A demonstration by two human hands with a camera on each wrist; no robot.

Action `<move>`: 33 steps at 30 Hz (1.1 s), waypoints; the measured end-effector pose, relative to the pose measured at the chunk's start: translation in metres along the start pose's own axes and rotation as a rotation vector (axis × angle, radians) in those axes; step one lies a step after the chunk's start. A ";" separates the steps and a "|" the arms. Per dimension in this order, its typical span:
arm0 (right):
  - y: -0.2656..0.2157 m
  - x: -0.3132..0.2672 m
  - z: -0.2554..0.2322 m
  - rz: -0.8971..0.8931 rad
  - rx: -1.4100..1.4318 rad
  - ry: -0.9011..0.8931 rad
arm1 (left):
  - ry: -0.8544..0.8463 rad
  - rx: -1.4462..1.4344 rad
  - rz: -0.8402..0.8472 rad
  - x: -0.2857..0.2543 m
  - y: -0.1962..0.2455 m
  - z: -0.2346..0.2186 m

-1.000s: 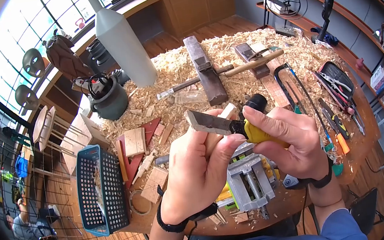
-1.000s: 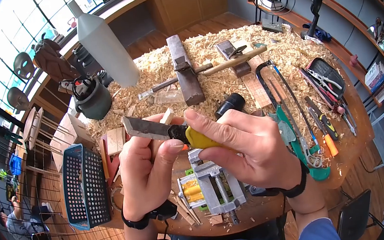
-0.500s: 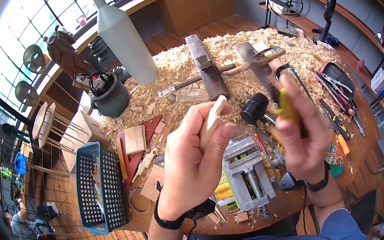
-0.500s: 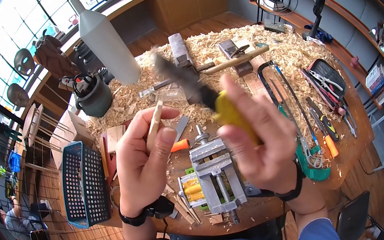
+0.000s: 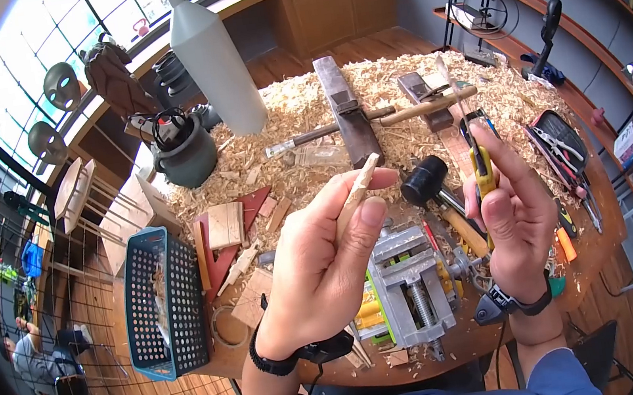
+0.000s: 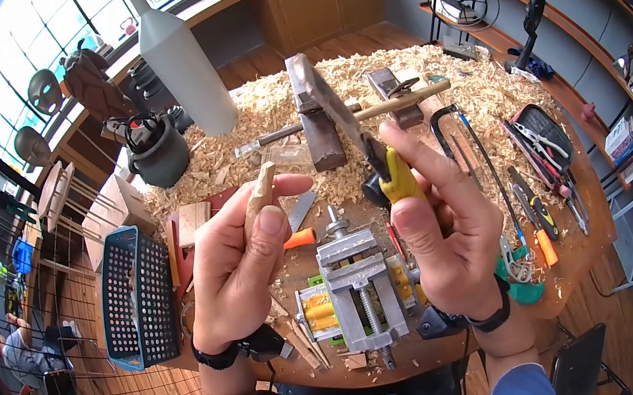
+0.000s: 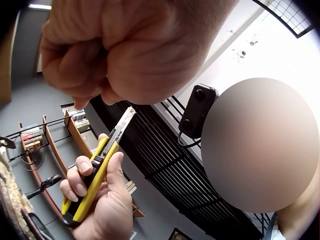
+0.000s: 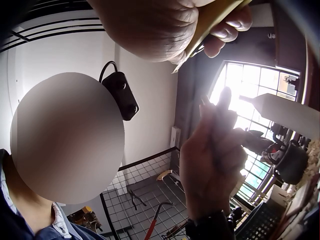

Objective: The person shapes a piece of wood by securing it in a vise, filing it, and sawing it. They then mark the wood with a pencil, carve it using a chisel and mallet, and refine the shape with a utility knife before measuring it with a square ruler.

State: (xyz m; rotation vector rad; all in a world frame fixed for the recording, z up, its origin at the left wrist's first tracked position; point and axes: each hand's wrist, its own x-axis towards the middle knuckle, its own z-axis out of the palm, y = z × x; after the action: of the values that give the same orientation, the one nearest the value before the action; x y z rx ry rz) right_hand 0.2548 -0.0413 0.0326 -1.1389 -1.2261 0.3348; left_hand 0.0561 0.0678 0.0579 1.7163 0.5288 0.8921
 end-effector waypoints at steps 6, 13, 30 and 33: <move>-0.002 0.000 0.002 0.010 0.047 -0.035 | -0.005 0.016 0.016 0.000 -0.001 -0.001; -0.001 -0.002 -0.002 -0.006 -0.044 -0.113 | -0.009 0.024 -0.005 -0.001 0.003 -0.002; -0.008 0.001 0.009 0.080 -0.073 -0.279 | 0.053 0.252 0.209 -0.004 0.004 0.000; -0.008 0.000 0.009 0.119 -0.097 -0.319 | 0.075 0.304 0.206 -0.004 0.007 0.001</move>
State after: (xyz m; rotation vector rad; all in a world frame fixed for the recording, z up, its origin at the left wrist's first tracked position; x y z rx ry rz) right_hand 0.2439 -0.0406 0.0384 -1.2788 -1.4682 0.5683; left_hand 0.0536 0.0617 0.0630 2.0466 0.5660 1.0682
